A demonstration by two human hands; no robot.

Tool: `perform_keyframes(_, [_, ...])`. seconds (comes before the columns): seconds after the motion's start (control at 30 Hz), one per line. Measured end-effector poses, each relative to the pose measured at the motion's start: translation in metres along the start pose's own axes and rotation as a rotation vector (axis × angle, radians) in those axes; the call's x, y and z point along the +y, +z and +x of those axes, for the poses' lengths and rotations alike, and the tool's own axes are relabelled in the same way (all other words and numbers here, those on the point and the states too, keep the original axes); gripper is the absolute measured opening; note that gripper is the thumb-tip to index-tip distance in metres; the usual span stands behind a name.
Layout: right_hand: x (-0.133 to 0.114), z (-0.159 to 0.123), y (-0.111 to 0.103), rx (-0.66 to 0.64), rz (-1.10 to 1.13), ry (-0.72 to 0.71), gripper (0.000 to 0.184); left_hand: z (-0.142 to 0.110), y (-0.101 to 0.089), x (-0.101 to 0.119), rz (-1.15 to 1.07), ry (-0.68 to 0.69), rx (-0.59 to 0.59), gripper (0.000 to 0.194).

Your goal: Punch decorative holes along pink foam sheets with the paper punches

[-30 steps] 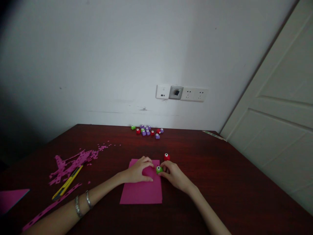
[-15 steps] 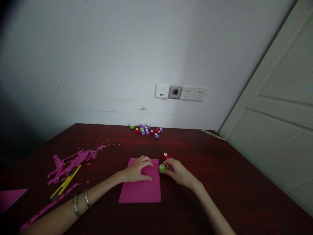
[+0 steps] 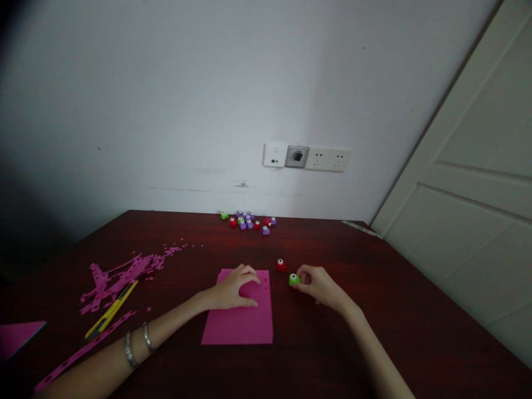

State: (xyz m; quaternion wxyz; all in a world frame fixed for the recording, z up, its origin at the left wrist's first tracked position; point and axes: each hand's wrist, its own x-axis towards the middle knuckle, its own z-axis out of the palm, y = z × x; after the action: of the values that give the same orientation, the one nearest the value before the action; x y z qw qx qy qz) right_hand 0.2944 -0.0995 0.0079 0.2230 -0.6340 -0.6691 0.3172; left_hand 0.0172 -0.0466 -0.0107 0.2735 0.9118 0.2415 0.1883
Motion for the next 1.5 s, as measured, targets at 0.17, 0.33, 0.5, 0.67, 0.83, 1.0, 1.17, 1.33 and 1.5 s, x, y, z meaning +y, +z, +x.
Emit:
perform_keyframes(0.17, [0.001,0.002,0.005,0.023,0.013,-0.014,0.028,0.0,0.0,0.0,-0.001,0.007,0.0,0.046])
perform_keyframes(0.33, [0.003,0.003,0.006,0.033,0.016,-0.042,0.027,0.001,0.001,-0.002,0.003,0.009,0.007,0.047])
perform_keyframes(0.5, [0.001,0.003,0.008,0.024,0.038,-0.038,0.028,0.0,0.002,-0.003,0.005,0.023,0.013,0.046])
perform_keyframes(0.67, [0.002,0.004,0.013,0.024,0.042,-0.057,0.029,0.0,0.003,-0.004,0.009,0.032,0.023,0.046])
perform_keyframes(0.83, [0.005,0.006,0.014,0.032,0.031,-0.068,0.031,0.001,0.004,-0.006,0.013,0.034,0.031,0.045])
perform_keyframes(1.0, [0.009,0.005,0.004,0.017,0.081,-0.01,0.048,0.0,0.003,-0.004,0.0,0.027,0.033,0.045])
perform_keyframes(1.17, [0.027,0.011,-0.002,0.278,0.062,-0.043,0.036,0.0,0.002,-0.003,-0.01,0.009,0.022,0.045])
perform_keyframes(1.33, [0.051,0.022,0.008,0.457,0.009,-0.025,0.04,0.002,0.0,-0.002,-0.068,-0.024,0.044,0.044])
perform_keyframes(1.5, [0.062,0.027,0.011,0.506,-0.021,-0.008,0.041,0.012,-0.007,-0.002,-0.116,-0.058,0.19,0.029])
